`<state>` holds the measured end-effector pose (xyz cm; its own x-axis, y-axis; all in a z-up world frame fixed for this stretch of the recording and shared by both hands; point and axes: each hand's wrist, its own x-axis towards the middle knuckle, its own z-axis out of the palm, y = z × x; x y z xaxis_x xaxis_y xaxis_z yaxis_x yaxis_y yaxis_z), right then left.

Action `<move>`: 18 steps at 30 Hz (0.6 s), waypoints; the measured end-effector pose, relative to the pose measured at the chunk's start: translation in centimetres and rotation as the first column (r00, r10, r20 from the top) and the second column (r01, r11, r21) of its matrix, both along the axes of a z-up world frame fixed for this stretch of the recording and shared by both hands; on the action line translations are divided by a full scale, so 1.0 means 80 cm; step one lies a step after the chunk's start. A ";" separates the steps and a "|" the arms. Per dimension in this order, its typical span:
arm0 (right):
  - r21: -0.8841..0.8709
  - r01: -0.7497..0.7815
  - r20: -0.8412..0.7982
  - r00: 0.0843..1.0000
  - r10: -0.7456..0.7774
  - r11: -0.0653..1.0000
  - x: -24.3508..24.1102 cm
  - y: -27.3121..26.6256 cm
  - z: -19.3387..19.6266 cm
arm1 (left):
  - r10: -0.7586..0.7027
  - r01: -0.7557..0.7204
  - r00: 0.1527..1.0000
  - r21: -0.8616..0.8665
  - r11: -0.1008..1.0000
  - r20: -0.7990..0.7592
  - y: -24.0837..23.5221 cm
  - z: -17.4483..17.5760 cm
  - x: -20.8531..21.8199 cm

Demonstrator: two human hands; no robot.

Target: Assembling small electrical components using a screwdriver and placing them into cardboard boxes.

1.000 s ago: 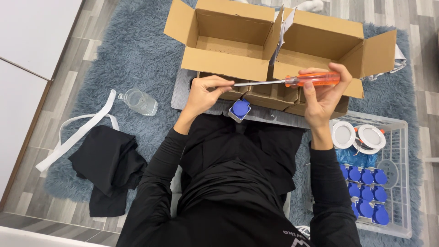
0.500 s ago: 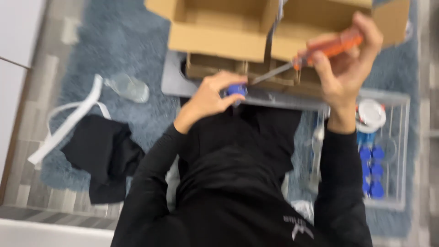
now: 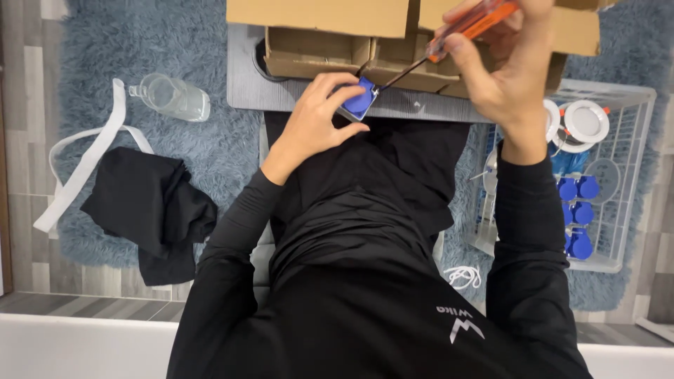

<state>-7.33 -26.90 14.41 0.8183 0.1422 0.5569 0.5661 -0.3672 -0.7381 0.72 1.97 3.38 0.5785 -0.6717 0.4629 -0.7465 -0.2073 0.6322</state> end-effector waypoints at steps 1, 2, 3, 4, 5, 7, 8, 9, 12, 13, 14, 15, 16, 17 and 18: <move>-0.024 0.007 -0.011 1.000 -0.007 1.000 0.003 0.001 0.000 | -0.002 0.002 1.000 0.005 1.000 0.003 -0.001 -0.004 0.001; -0.049 0.013 -0.021 1.000 -0.015 0.999 0.007 0.003 0.002 | -0.004 0.004 1.000 0.010 1.000 0.006 -0.003 -0.008 0.002; -0.054 0.009 -0.005 1.000 -0.009 0.998 0.008 0.005 0.000 | 0.001 -0.001 1.000 0.005 1.000 0.023 -0.003 -0.010 0.001; -0.050 0.030 -0.037 0.999 -0.032 0.998 0.010 0.008 -0.001 | 0.011 -0.011 1.000 -0.002 1.000 0.002 -0.004 -0.012 0.000; -0.046 0.051 -0.067 0.996 -0.054 0.998 0.013 0.010 -0.002 | 0.020 -0.020 1.000 -0.008 1.000 -0.016 -0.005 -0.014 0.000; -0.065 0.034 -0.052 0.998 -0.038 0.997 0.017 0.014 0.006 | 0.036 -0.037 0.999 -0.010 0.999 -0.011 -0.006 -0.019 -0.001; -0.080 0.022 -0.057 0.998 -0.027 0.997 0.018 0.016 0.009 | 0.047 -0.047 0.999 -0.006 0.999 -0.025 -0.006 -0.023 -0.003; -0.082 0.022 -0.044 0.999 -0.025 0.996 0.021 0.017 0.014 | 0.049 -0.049 0.999 -0.010 0.999 -0.013 -0.006 -0.024 -0.003; 0.001 -0.130 -0.123 0.984 0.129 0.991 0.028 0.019 0.028 | 0.059 -0.059 0.998 -0.026 0.998 -0.005 -0.008 -0.030 -0.002; -0.031 -0.134 -0.151 0.980 0.128 0.990 0.031 0.020 0.031 | 0.066 -0.066 0.998 -0.034 0.997 -0.005 -0.009 -0.033 -0.002; -0.063 -0.138 -0.179 0.976 0.125 0.988 0.033 0.021 0.034 | 0.072 -0.072 0.997 -0.041 0.997 -0.004 -0.009 -0.036 -0.001; -0.067 -0.138 -0.167 0.978 0.125 0.988 0.039 0.028 0.034 | 0.073 -0.073 0.997 -0.044 0.996 0.007 -0.010 -0.051 0.003; -0.171 -0.062 -0.037 0.998 0.056 0.983 0.046 0.034 0.034 | 0.076 -0.074 0.997 -0.055 0.996 0.028 -0.012 -0.066 0.007; -0.261 0.028 0.100 0.995 -0.002 0.965 0.052 0.040 0.034 | 0.078 -0.075 0.996 -0.067 0.995 0.047 -0.013 -0.081 0.012; -0.263 0.031 0.112 0.994 -0.002 0.964 0.059 0.038 0.024 | 0.078 -0.074 0.995 -0.070 0.995 0.059 -0.013 -0.081 0.013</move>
